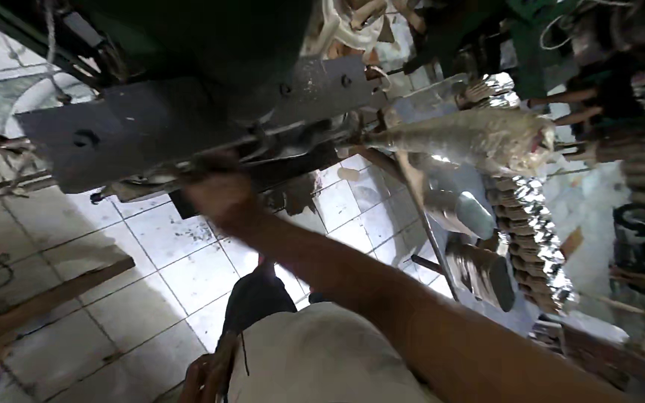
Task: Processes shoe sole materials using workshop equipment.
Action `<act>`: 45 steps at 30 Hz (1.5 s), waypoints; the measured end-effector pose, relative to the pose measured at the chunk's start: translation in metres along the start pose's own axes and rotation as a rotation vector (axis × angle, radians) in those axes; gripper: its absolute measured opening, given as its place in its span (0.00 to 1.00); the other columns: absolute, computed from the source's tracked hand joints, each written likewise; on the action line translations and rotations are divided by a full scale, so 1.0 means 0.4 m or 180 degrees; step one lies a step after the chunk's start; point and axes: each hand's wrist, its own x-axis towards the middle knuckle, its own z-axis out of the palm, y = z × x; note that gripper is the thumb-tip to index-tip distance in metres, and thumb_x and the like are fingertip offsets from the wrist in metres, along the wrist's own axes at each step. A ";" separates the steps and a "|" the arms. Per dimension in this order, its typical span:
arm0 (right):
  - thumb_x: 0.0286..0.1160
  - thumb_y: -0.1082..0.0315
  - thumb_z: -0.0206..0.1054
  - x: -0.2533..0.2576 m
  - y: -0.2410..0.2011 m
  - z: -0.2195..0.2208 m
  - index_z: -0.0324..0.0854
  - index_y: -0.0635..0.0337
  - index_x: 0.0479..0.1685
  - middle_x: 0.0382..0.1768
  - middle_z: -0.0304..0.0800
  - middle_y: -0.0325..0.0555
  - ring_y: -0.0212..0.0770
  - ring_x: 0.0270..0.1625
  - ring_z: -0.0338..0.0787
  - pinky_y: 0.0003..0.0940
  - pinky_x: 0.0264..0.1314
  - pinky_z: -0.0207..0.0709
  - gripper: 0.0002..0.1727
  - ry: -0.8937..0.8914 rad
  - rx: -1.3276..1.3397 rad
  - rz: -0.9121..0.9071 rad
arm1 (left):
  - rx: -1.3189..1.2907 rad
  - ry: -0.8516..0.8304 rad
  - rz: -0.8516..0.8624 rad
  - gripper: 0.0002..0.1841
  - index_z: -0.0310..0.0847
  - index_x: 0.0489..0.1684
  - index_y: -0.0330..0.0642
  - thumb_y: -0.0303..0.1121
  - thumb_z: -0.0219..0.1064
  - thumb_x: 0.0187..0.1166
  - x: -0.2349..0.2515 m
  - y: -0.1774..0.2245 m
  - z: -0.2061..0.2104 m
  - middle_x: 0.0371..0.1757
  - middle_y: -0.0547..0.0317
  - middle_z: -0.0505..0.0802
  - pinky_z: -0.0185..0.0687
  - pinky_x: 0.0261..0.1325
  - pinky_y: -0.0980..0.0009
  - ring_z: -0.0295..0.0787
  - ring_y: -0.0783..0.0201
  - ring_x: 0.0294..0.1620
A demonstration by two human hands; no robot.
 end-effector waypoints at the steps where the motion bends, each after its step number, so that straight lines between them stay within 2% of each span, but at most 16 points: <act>1: 0.77 0.67 0.67 0.015 -0.068 -0.008 0.85 0.37 0.73 0.67 0.91 0.41 0.47 0.71 0.84 0.47 0.81 0.69 0.25 -0.0239 0.0259 -0.0073 | 0.0207 0.0074 -0.0058 0.24 0.69 0.75 0.32 0.43 0.56 0.90 -0.004 0.010 0.010 0.52 0.39 0.89 0.87 0.53 0.54 0.88 0.57 0.47; 3: 0.77 0.71 0.68 0.031 -0.082 -0.063 0.87 0.44 0.70 0.65 0.93 0.44 0.48 0.70 0.86 0.47 0.81 0.70 0.22 -0.0454 0.0707 -0.0267 | 0.0464 0.0059 -0.0198 0.25 0.73 0.72 0.31 0.45 0.52 0.91 -0.010 0.026 0.014 0.47 0.36 0.90 0.85 0.50 0.48 0.89 0.51 0.42; 6: 0.79 0.75 0.65 0.022 0.017 -0.104 0.81 0.43 0.78 0.73 0.87 0.45 0.50 0.77 0.81 0.49 0.89 0.60 0.28 -0.0644 0.0513 -0.0475 | 0.0227 -0.0063 -0.0290 0.21 0.75 0.69 0.34 0.42 0.56 0.90 -0.009 0.023 0.022 0.39 0.47 0.89 0.81 0.37 0.60 0.83 0.63 0.32; 8: 0.79 0.76 0.65 0.014 0.065 -0.089 0.80 0.38 0.79 0.76 0.84 0.42 0.49 0.80 0.78 0.48 0.91 0.58 0.30 -0.0546 0.0242 -0.0582 | 0.0007 -0.0279 -0.0261 0.21 0.76 0.70 0.38 0.41 0.63 0.85 -0.013 0.009 0.025 0.50 0.50 0.91 0.85 0.45 0.63 0.87 0.66 0.41; 12: 0.73 0.78 0.69 -0.009 0.108 -0.128 0.74 0.40 0.85 0.87 0.70 0.44 0.57 0.90 0.63 0.53 0.95 0.49 0.37 -0.0799 0.0159 -0.0642 | 0.0407 -0.0620 -0.0439 0.25 0.75 0.76 0.39 0.36 0.70 0.81 -0.030 0.029 0.026 0.67 0.37 0.87 0.81 0.66 0.45 0.87 0.45 0.63; 17: 0.72 0.80 0.69 -0.059 0.269 -0.160 0.68 0.38 0.88 0.93 0.59 0.45 0.59 0.94 0.54 0.67 0.91 0.49 0.41 -0.0593 -0.0176 -0.0347 | 0.0714 -0.0831 -0.0651 0.31 0.71 0.80 0.42 0.36 0.73 0.76 -0.052 0.014 0.075 0.68 0.36 0.86 0.85 0.64 0.44 0.88 0.44 0.62; 18: 0.74 0.81 0.67 -0.065 0.311 -0.162 0.70 0.39 0.87 0.92 0.61 0.44 0.59 0.93 0.55 0.65 0.90 0.52 0.40 -0.0555 -0.0158 -0.0326 | 0.0749 -0.0909 -0.0638 0.31 0.72 0.80 0.42 0.35 0.75 0.74 -0.044 0.011 0.078 0.69 0.37 0.86 0.84 0.66 0.45 0.87 0.45 0.64; 22: 0.75 0.81 0.66 -0.144 0.408 -0.281 0.81 0.45 0.78 0.74 0.86 0.47 0.56 0.77 0.81 0.56 0.80 0.72 0.31 -0.0213 0.0250 -0.0606 | 0.1322 -0.1052 -0.0344 0.27 0.80 0.74 0.41 0.36 0.77 0.74 0.000 0.056 0.084 0.67 0.40 0.89 0.81 0.71 0.44 0.88 0.45 0.66; 24: 0.72 0.83 0.65 -0.272 0.422 -0.385 0.76 0.49 0.81 0.71 0.87 0.51 0.55 0.70 0.87 0.55 0.72 0.80 0.34 -0.0214 0.0643 -0.0539 | 0.1578 -0.0873 -0.0022 0.23 0.84 0.70 0.39 0.36 0.74 0.77 0.014 0.125 0.102 0.66 0.40 0.90 0.79 0.74 0.45 0.86 0.45 0.67; 26: 0.80 0.78 0.63 -0.470 0.460 -0.466 0.75 0.51 0.82 0.68 0.88 0.50 0.49 0.62 0.92 0.53 0.63 0.87 0.30 -0.0382 0.1497 -0.0068 | 0.1887 -0.0685 0.0294 0.20 0.84 0.69 0.38 0.35 0.71 0.80 0.047 0.213 0.129 0.65 0.40 0.90 0.78 0.74 0.45 0.87 0.45 0.67; 27: 0.85 0.72 0.60 -0.581 0.487 -0.490 0.74 0.53 0.82 0.67 0.89 0.50 0.45 0.61 0.92 0.49 0.66 0.86 0.26 -0.0588 0.2126 0.0361 | 0.2127 -0.0606 0.0414 0.19 0.85 0.67 0.39 0.37 0.70 0.81 0.067 0.272 0.152 0.65 0.40 0.90 0.78 0.73 0.44 0.87 0.45 0.66; 30: 0.86 0.67 0.61 -0.887 0.548 -0.508 0.74 0.64 0.79 0.62 0.90 0.54 0.40 0.59 0.91 0.40 0.69 0.83 0.24 -0.1135 0.3510 0.1584 | 0.2671 -0.0415 0.1161 0.20 0.85 0.66 0.39 0.40 0.68 0.82 0.119 0.488 0.261 0.65 0.39 0.89 0.78 0.72 0.41 0.88 0.43 0.65; 33: 0.87 0.67 0.61 -1.136 0.577 -0.483 0.75 0.64 0.78 0.68 0.87 0.55 0.43 0.69 0.87 0.45 0.78 0.77 0.23 -0.1140 0.3848 0.1674 | 0.2860 -0.0457 0.2348 0.18 0.86 0.65 0.39 0.39 0.67 0.83 0.145 0.743 0.455 0.63 0.41 0.91 0.82 0.70 0.43 0.89 0.46 0.63; 38: 0.84 0.68 0.64 -1.364 0.649 -0.441 0.74 0.61 0.80 0.64 0.90 0.51 0.39 0.61 0.91 0.41 0.70 0.84 0.25 -0.0100 0.4239 0.2589 | 0.3449 -0.0387 0.3260 0.18 0.86 0.65 0.42 0.43 0.66 0.86 0.135 1.141 0.789 0.61 0.40 0.90 0.79 0.66 0.34 0.88 0.40 0.62; 41: 0.85 0.63 0.63 -1.470 0.663 -0.369 0.74 0.55 0.81 0.63 0.90 0.52 0.44 0.63 0.91 0.48 0.72 0.82 0.26 -0.0342 0.3963 0.3021 | 0.3691 -0.0162 0.4189 0.17 0.87 0.59 0.38 0.41 0.66 0.84 0.220 1.302 0.935 0.59 0.38 0.91 0.80 0.63 0.33 0.89 0.37 0.60; 45: 0.83 0.62 0.65 -1.576 0.626 -0.286 0.77 0.53 0.79 0.61 0.91 0.55 0.51 0.63 0.91 0.56 0.72 0.80 0.25 -0.0747 0.3840 0.3433 | 0.4360 -0.0414 0.3822 0.15 0.88 0.58 0.40 0.40 0.66 0.84 0.325 1.431 1.072 0.63 0.36 0.89 0.74 0.65 0.27 0.84 0.32 0.66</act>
